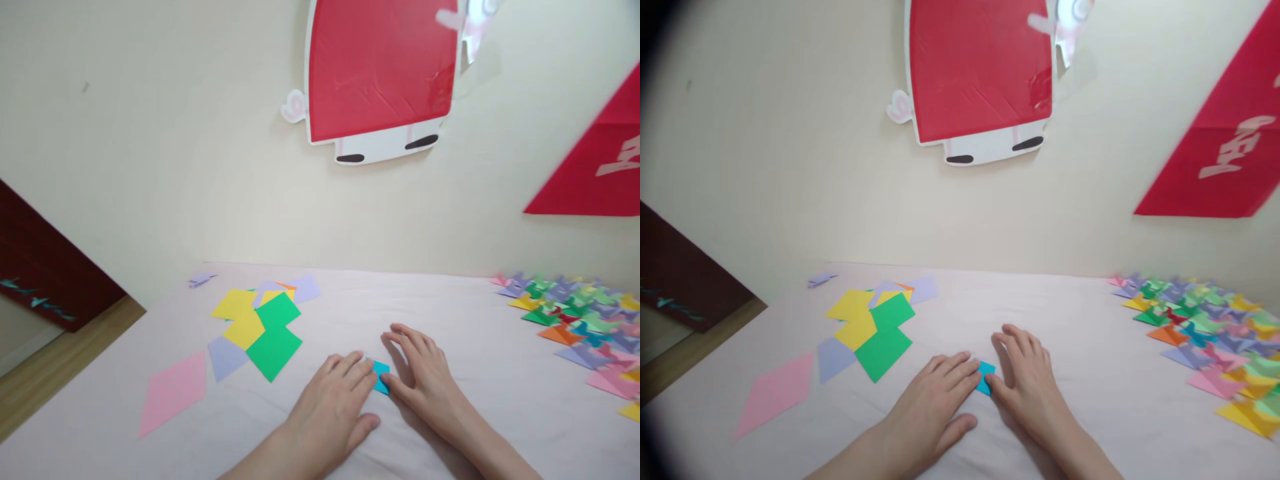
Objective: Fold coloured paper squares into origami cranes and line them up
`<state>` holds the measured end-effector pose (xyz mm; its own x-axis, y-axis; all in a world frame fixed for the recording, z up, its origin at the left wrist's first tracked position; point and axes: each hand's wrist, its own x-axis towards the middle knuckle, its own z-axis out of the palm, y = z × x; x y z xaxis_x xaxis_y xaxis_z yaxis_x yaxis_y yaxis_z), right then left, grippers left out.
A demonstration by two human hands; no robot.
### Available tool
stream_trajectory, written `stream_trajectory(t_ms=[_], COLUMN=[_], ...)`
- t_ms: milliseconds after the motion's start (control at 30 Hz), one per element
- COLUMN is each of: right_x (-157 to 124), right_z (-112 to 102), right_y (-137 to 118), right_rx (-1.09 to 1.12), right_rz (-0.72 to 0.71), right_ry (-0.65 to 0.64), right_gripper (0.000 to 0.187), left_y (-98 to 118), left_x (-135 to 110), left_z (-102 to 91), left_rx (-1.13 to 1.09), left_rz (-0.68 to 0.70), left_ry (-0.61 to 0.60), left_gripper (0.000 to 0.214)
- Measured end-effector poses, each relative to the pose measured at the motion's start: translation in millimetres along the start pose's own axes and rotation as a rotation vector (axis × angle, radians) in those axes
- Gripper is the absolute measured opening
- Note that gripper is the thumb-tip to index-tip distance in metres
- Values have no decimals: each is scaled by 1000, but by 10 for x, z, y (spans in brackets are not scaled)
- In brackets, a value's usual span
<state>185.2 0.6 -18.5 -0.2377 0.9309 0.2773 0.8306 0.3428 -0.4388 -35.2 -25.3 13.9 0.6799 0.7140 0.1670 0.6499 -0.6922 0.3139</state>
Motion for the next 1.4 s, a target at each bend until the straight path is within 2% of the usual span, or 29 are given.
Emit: stream_trajectory(t_ms=[133,233,400,567,733,967,1200,1400], right_x=[-17,-18,21,63,83,65,133,172], right_z=[-12,-126,-369,-373,-289,-258,-313,-293], right_y=[-8,36,-1,-124,-126,-58,35,-15], right_rx=[34,143,327,297,219,175,294,404], right_rz=[-27,-80,-146,-280,-398,-402,-399,-264], right_ry=[-96,-190,-311,-298,-217,-185,-278,-302], right_gripper=[62,66,36,23,19,19,19,19], left_y=[-10,-12,14,21,-19,43,17,2], left_x=[15,17,-15,-51,-35,-71,-101,-115], left_z=[-24,-51,-41,-14,-89,-51,10,8], left_rx=[-10,-27,-53,-93,-155,-32,89,140], left_rz=[-8,-12,-41,-47,-14,-23,43,81], left_ry=[14,7,3,-25,-56,-66,-94,-74], left_gripper=[45,44,51,60,61,55,57,55])
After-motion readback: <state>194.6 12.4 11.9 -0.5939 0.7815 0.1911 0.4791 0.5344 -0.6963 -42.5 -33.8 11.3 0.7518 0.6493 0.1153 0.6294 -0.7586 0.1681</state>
